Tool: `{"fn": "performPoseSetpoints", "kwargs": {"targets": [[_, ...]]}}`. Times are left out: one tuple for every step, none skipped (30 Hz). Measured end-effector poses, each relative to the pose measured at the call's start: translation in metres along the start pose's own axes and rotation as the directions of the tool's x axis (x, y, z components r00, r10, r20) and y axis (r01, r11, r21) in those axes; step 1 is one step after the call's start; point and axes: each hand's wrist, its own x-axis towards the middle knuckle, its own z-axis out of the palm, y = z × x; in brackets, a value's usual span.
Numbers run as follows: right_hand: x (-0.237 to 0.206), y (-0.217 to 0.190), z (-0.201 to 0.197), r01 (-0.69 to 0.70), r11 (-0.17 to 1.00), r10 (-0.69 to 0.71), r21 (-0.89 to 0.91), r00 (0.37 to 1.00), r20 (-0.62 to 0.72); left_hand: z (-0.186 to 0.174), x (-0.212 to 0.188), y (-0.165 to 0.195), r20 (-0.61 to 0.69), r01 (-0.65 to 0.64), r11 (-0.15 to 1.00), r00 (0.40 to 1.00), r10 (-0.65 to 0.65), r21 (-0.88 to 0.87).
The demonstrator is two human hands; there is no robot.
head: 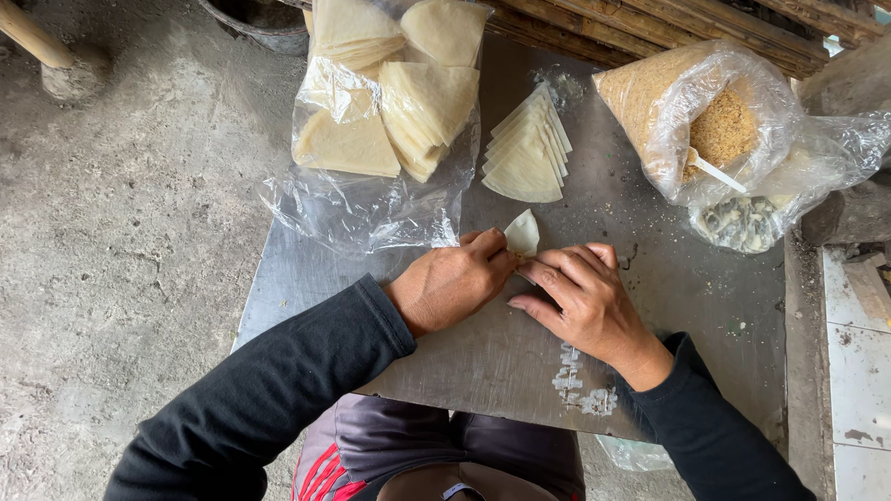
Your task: The person repeatedly scoops a crumbly filling into triangular pastry sheets, folds them into sealed triangular packets, and places them on a metal table. The person uses a small plastic scoop to transfer the filling from a plastic bag to the pastry.
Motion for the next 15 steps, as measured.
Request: {"fn": "performPoseSetpoints", "kwargs": {"targets": [[0.0001, -0.0003, -0.0001, 0.003, 1.000, -0.003, -0.006, 1.000, 0.002, -0.0008, 0.0002, -0.0003, -0.039, -0.048, 0.999, 0.998, 0.047, -0.017], [0.0002, -0.0005, 0.0006, -0.004, 1.000, 0.004, -0.013, 1.000, -0.001, -0.0019, 0.0007, -0.0013, -0.080, -0.096, 0.995, 0.992, 0.093, -0.032], [0.0001, -0.0007, 0.0010, -0.011, 1.000, 0.011, -0.021, 1.000, -0.005, -0.0034, 0.0013, -0.0018, -0.120, -0.144, 0.989, 0.983, 0.138, -0.044], [0.0000, -0.0008, 0.0025, -0.019, 0.999, 0.019, -0.027, 1.000, -0.008, -0.0045, -0.0001, -0.0018, -0.111, -0.108, 0.989, 0.989, 0.097, -0.102], [-0.0003, -0.0009, 0.0033, -0.014, 0.999, 0.014, -0.043, 1.000, -0.015, -0.0060, -0.0008, -0.0014, -0.100, -0.073, 0.985, 0.993, 0.057, -0.158], [-0.0008, -0.0008, 0.0043, -0.010, 0.998, 0.008, -0.059, 1.000, -0.022, -0.0069, -0.0012, -0.0015, -0.088, -0.036, 0.976, 0.996, 0.018, -0.212], [-0.0015, -0.0011, 0.0048, -0.005, 0.997, 0.003, -0.076, 1.000, -0.029, -0.0078, -0.0012, -0.0012, -0.082, -0.044, 0.983, 0.996, 0.030, -0.177], [-0.0019, -0.0011, 0.0059, -0.011, 0.997, 0.008, -0.074, 0.999, -0.033, -0.0080, -0.0011, -0.0022, -0.077, -0.053, 0.989, 0.996, 0.042, -0.139], [-0.0027, -0.0015, 0.0062, -0.017, 0.997, 0.015, -0.072, 0.999, -0.035, -0.0082, -0.0012, -0.0020, -0.070, -0.061, 0.993, 0.996, 0.054, -0.103], [-0.0035, -0.0018, 0.0065, -0.024, 0.997, 0.021, -0.069, 0.999, -0.038, -0.0080, -0.0016, -0.0015, -0.083, -0.053, 0.990, 0.996, 0.043, -0.127], [-0.0040, -0.0017, 0.0069, -0.031, 0.998, 0.029, -0.050, 0.999, -0.041, -0.0074, -0.0017, -0.0017, -0.096, -0.045, 0.988, 0.995, 0.031, -0.149], [-0.0045, -0.0018, 0.0071, -0.041, 0.999, 0.039, -0.029, 0.998, -0.044, -0.0067, -0.0020, -0.0013, -0.107, -0.038, 0.984, 0.994, 0.019, -0.173], [-0.0051, -0.0018, 0.0072, -0.051, 0.999, 0.050, -0.008, 0.998, -0.047, -0.0056, -0.0025, -0.0007, -0.091, -0.022, 0.984, 0.996, 0.006, -0.174], [-0.0057, -0.0015, 0.0071, -0.061, 0.998, 0.061, -0.001, 0.997, -0.046, -0.0044, -0.0026, -0.0006, -0.077, -0.009, 0.985, 0.997, -0.005, -0.174], [-0.0062, -0.0011, 0.0071, -0.071, 0.997, 0.071, 0.005, 0.996, -0.044, -0.0031, -0.0024, -0.0007, -0.063, 0.005, 0.985, 0.998, -0.016, -0.175]]}}
